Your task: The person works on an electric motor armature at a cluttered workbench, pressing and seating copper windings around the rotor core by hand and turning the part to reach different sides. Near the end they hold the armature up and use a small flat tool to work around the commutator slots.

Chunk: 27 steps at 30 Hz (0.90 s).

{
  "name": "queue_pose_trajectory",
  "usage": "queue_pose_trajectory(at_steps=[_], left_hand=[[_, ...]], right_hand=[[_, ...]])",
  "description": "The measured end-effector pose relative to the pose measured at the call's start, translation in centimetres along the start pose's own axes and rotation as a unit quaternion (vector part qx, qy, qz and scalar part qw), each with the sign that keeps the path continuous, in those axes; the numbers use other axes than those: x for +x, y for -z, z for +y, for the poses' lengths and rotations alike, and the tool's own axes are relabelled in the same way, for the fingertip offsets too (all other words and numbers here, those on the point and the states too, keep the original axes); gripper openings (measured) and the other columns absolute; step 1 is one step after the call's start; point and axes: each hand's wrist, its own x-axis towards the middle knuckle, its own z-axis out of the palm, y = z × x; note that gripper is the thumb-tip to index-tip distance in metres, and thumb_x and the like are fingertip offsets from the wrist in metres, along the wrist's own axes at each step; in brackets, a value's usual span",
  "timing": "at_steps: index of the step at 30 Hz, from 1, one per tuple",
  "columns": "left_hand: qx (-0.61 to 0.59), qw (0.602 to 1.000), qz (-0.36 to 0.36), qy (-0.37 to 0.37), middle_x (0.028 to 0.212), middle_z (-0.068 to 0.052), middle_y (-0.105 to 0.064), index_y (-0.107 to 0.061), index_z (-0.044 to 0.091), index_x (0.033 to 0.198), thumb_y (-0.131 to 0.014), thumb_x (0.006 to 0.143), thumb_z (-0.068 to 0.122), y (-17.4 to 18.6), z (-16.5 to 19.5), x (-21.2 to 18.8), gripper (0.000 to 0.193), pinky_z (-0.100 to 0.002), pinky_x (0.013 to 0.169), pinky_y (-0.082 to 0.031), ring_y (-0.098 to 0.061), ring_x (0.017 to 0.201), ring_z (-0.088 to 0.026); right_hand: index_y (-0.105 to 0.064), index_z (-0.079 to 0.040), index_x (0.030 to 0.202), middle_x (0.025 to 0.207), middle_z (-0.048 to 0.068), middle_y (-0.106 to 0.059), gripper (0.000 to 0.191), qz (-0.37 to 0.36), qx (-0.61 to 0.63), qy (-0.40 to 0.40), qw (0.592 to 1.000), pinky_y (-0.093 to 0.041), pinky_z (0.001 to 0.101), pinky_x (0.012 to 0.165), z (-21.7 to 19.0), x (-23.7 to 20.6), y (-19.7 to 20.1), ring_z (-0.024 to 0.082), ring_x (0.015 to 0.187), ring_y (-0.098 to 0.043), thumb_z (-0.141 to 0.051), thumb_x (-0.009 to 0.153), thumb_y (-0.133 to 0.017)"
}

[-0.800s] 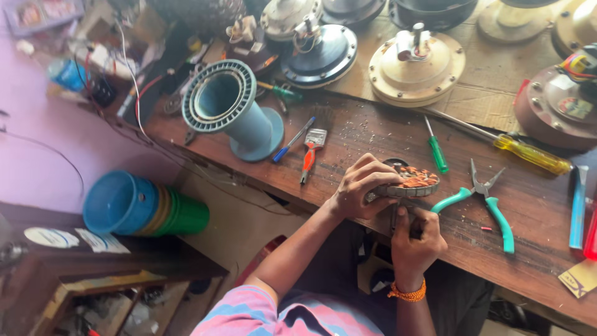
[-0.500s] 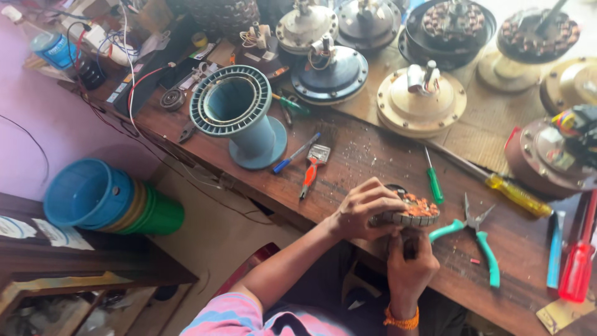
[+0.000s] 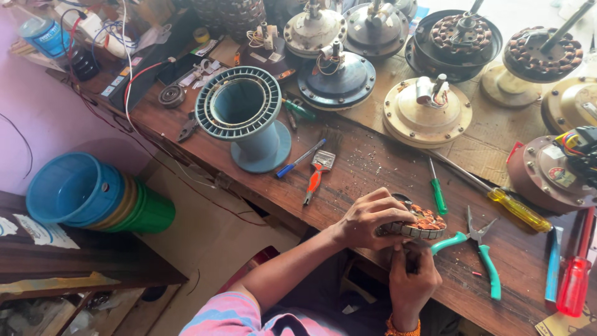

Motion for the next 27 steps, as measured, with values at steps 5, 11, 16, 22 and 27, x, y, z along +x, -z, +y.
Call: queue_pose_trajectory(at_steps=[5, 11, 16, 22, 27], left_hand=[[-0.002, 1.0, -0.004, 0.005, 0.114, -0.001, -0.07, -0.068, 0.013, 0.121, -0.086, 0.081, 0.023, 0.3, 0.1, 0.3, 0.044, -0.035, 0.093, -0.056, -0.068, 0.108, -0.023], [-0.005, 1.0, -0.003, 0.003, 0.115, 0.0, -0.07, -0.068, 0.013, 0.12, -0.087, 0.081, 0.023, 0.3, 0.1, 0.3, 0.044, -0.035, 0.092, -0.056, -0.068, 0.108, -0.022], [-0.012, 1.0, -0.009, 0.009, 0.117, 0.001, -0.069, -0.068, 0.014, 0.121, -0.086, 0.081, 0.023, 0.4, 0.0, 0.4, 0.045, -0.035, 0.094, -0.055, -0.067, 0.11, -0.022], [-0.004, 0.999, -0.012, 0.029, 0.118, 0.003, -0.07, -0.068, 0.017, 0.121, -0.086, 0.083, 0.025, 0.6, 0.2, 0.4, 0.043, -0.033, 0.094, -0.055, -0.067, 0.105, -0.018], [-0.004, 0.999, -0.008, 0.031, 0.118, 0.003, -0.069, -0.069, 0.017, 0.123, -0.086, 0.084, 0.027, 0.9, 0.2, 0.3, 0.043, -0.032, 0.095, -0.055, -0.067, 0.107, -0.018]], right_hand=[[-0.066, -0.001, 0.101, 0.076, 0.01, -0.067, 0.014, -0.011, 0.003, -0.013, 1.0, -0.05, 0.0311, 0.063, 0.0, 0.1, -0.1, 0.017, 0.064, -0.066, -0.005, 0.092, -0.076], [-0.065, -0.001, 0.098, 0.077, 0.011, -0.068, 0.013, -0.02, 0.006, 0.006, 1.0, -0.051, 0.031, 0.065, 0.2, 0.0, 0.1, 0.017, 0.066, -0.068, -0.001, 0.09, -0.076], [-0.065, 0.0, 0.1, 0.08, 0.011, -0.07, 0.013, -0.015, 0.026, -0.006, 1.0, -0.052, 0.0288, 0.067, 0.3, -0.3, 0.0, 0.014, 0.071, -0.068, -0.002, 0.093, -0.076], [-0.06, 0.002, 0.113, 0.097, 0.01, -0.071, 0.016, 0.014, 0.161, -0.086, 0.983, -0.051, 0.024, 0.071, -0.1, -0.4, 0.1, 0.007, 0.083, -0.066, -0.008, 0.105, -0.07], [-0.063, 0.004, 0.118, 0.086, 0.014, -0.072, 0.022, -0.031, 0.056, -0.093, 0.994, -0.05, 0.0282, 0.069, -0.7, 0.5, 0.4, 0.012, 0.077, -0.065, -0.011, 0.103, -0.069]])
